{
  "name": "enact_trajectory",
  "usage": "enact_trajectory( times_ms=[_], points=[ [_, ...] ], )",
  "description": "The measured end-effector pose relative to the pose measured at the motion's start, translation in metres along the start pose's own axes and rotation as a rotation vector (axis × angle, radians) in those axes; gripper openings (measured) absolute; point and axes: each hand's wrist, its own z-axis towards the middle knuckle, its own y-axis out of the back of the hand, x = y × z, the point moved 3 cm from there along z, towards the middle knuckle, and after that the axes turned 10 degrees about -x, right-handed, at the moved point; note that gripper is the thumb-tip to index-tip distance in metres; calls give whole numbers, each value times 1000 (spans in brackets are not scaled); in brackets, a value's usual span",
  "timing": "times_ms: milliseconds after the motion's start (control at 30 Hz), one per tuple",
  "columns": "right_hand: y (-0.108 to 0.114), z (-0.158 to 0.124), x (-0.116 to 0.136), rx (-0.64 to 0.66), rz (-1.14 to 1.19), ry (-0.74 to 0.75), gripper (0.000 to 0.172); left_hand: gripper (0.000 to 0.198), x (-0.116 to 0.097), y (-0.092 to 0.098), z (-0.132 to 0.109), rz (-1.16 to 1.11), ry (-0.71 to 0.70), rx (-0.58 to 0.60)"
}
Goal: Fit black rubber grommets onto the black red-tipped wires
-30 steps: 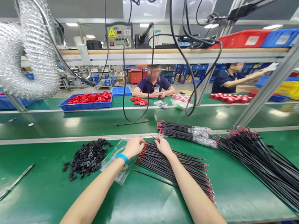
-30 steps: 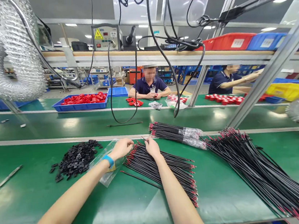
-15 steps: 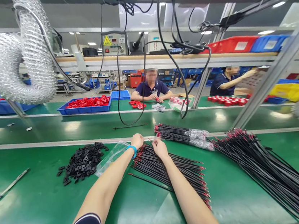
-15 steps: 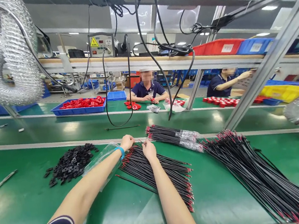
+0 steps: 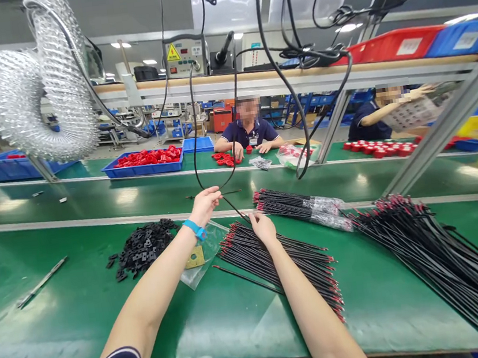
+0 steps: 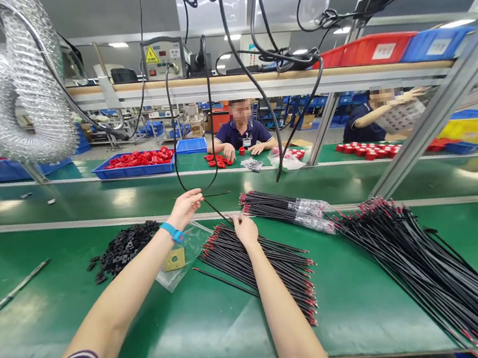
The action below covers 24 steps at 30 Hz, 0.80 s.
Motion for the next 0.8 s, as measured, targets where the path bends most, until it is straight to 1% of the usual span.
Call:
enact_trajectory(
  times_ms=[100, 233, 333, 433, 533, 600, 667, 700, 733, 800],
  points=[
    [1, 0, 2, 12, -33, 13, 47, 31, -33, 16, -17, -120, -97, 5],
    [2, -2, 5, 62, -75, 29, 50, 31, -82, 43, -41, -304, -248, 32],
    [4, -3, 10, 124, -103, 66, 54, 26, -114, 61, -58, -362, -269, 24],
    [9, -7, 17, 203, -124, 137, 59, 19, -136, 76, -73, -391, -252, 14],
    [17, -13, 23, 269, -148, 215, 65, 17, -145, 89, -87, -390, -203, 7],
    [21, -18, 25, 327, -172, 265, 76, 16, -145, 98, -96, -393, -159, 5],
    [22, -25, 24, 377, -187, 307, 85, 14, -142, 105, -105, -407, -101, 27],
    [22, -28, 23, 377, -187, 327, 86, 14, -140, 108, -110, -415, -70, 46],
    [21, -30, 22, 351, -182, 342, 84, 13, -137, 111, -115, -421, -43, 67],
    [19, -35, 19, 254, -165, 353, 77, 12, -131, 115, -124, -424, -12, 101]
  ],
)
